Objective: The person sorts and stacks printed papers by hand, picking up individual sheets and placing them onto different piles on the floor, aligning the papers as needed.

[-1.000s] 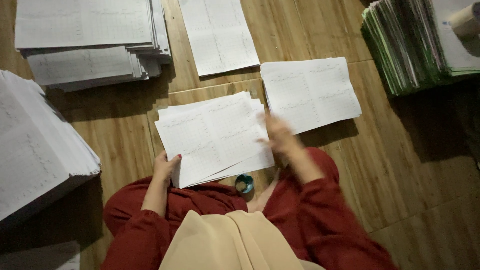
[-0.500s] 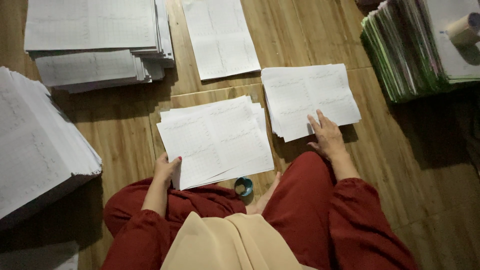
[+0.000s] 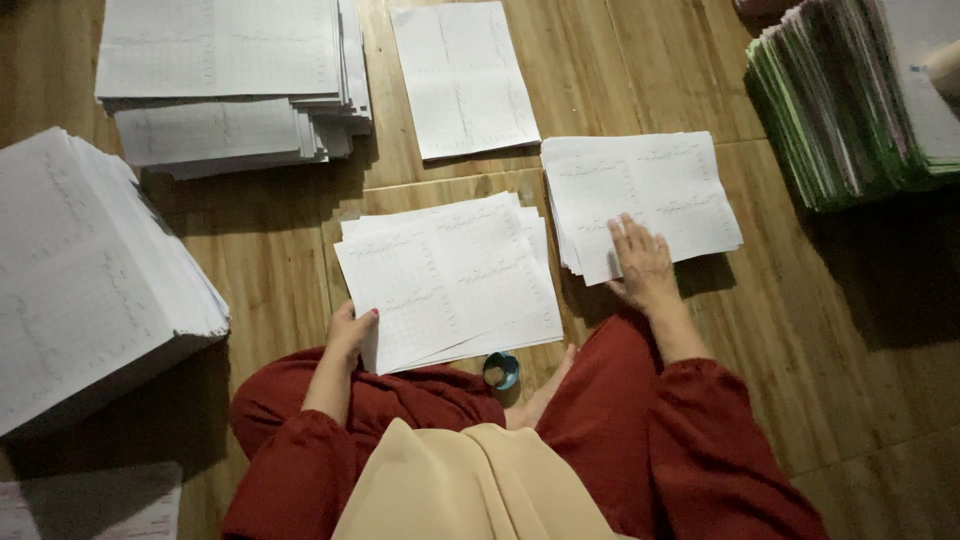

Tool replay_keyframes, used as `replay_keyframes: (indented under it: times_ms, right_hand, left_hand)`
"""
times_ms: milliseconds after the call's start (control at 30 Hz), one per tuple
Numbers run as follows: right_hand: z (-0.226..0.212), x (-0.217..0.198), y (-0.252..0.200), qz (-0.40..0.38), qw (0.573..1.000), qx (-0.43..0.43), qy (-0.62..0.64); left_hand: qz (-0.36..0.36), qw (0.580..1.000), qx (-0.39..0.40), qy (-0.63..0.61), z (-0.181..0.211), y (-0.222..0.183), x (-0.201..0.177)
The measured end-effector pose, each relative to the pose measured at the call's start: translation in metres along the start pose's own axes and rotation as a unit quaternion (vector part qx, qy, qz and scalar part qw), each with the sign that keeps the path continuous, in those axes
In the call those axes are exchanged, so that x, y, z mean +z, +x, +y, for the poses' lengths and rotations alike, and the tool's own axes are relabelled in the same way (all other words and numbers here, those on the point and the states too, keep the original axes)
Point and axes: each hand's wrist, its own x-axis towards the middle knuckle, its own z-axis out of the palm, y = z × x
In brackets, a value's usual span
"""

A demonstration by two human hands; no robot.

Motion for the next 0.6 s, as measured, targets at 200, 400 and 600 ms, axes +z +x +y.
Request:
replay_keyframes:
  times_ms: [200,400,600]
  right_hand:
    - [0.044,0.033,-0.009,-0.097,0.993,0.054,-0.043]
    - [0.009,0.03,-0.001,0.082,0.996,-0.004,-0.038]
    - [-0.144,0.059,0.015,0.222,0.96,-0.165,0.034]
  left_hand:
    - [-0.014,0.999,-0.019,-0.048,-0.002,0.002,-0.001]
    - [0.001,1.0,-0.029,-0.007,-0.01,0.018,0.009]
    - [-0.005,0.989,-0.128,-0.073,0.111,-0.062,0.01]
